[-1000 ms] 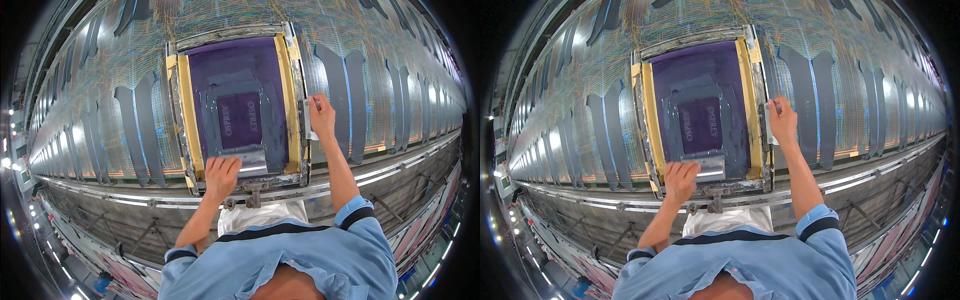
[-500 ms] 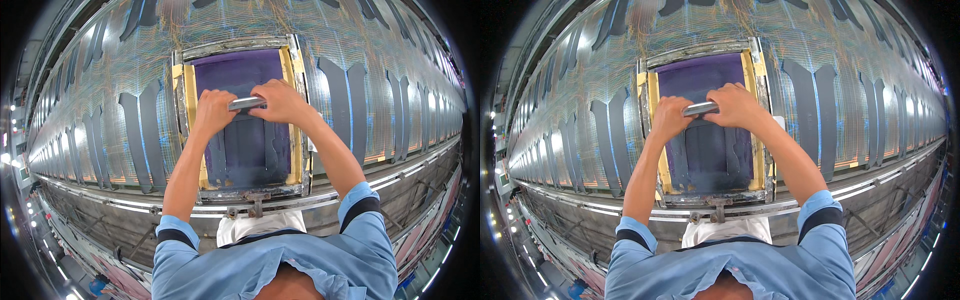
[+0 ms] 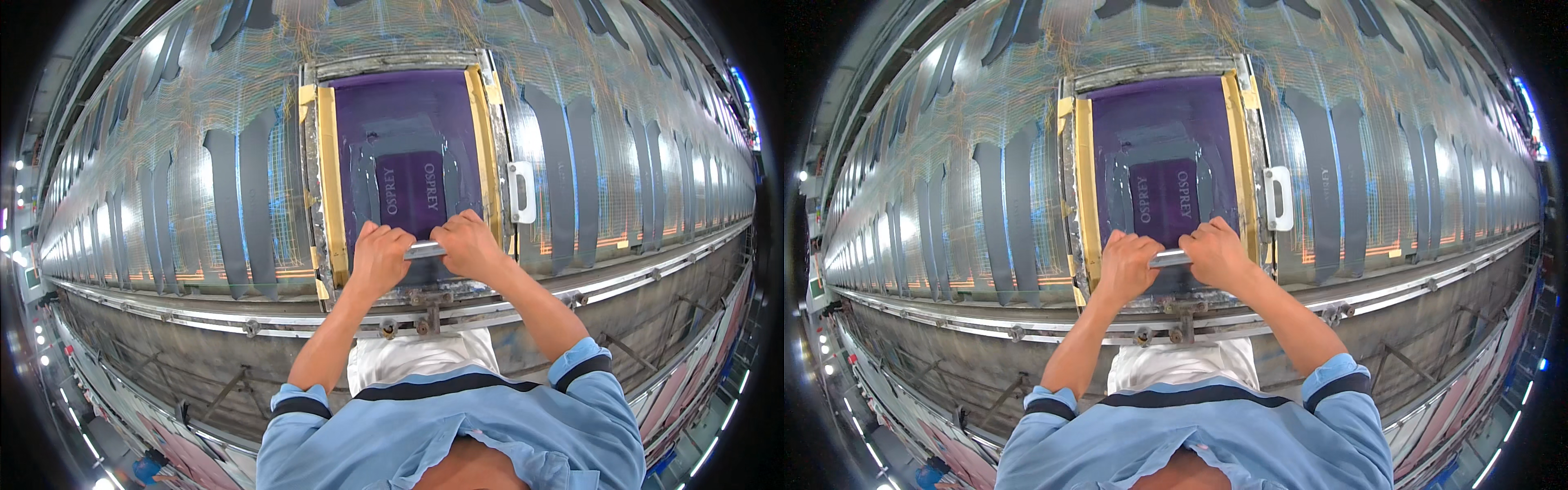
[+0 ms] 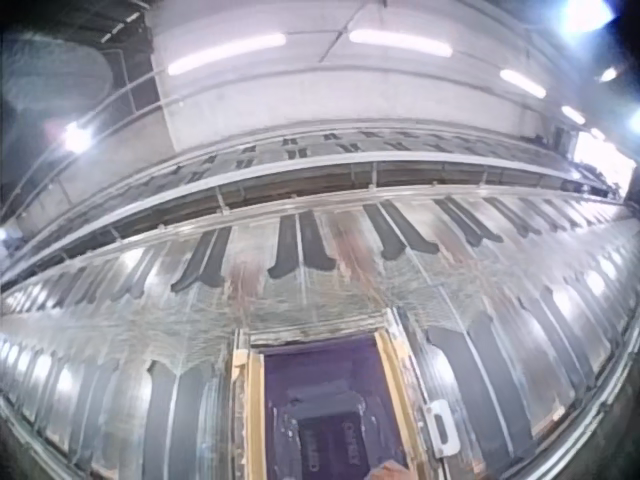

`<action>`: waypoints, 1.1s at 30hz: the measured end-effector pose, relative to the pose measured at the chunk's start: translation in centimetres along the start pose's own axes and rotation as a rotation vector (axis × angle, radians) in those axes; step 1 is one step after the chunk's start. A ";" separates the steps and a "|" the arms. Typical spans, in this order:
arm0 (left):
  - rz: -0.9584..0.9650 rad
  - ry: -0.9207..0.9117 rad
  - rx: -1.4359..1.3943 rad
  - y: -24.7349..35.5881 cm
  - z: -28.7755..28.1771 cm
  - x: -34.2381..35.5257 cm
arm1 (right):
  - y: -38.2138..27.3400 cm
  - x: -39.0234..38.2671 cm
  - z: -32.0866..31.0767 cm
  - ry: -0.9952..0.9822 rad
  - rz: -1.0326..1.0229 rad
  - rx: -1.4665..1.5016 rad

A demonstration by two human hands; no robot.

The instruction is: The person uses a squeegee to spread ink across a screen printing frame. They repeatedly pull the squeegee across the mesh to transfer ink onto the fabric below.

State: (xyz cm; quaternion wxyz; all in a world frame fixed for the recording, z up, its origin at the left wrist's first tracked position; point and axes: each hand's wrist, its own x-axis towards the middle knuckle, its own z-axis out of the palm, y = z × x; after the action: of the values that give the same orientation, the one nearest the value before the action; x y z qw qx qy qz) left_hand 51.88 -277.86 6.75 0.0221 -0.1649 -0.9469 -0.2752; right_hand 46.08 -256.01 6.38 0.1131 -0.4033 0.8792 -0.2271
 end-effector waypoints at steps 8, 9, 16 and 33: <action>0.034 -0.014 0.140 -8.8 -2.9 14.6 | 8.0 14.4 -5.8 -0.119 0.108 -0.120; 0.032 -0.013 0.112 -9.2 -2.9 15.3 | 8.6 15.2 -5.7 -0.143 0.132 -0.109; -0.017 0.021 0.065 -9.2 -2.2 14.7 | 8.6 14.8 -4.1 -0.014 0.082 -0.040; -0.037 0.067 0.060 0.8 0.4 -1.4 | 12.0 -0.5 -4.4 0.778 0.842 -0.020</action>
State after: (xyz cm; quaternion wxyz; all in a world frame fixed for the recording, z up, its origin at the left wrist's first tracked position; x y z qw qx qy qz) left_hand 53.52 -277.42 6.60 0.0534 -0.1373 -0.9564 -0.2523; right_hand 36.82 -247.45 4.33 -0.1417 0.0941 0.9430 -0.2859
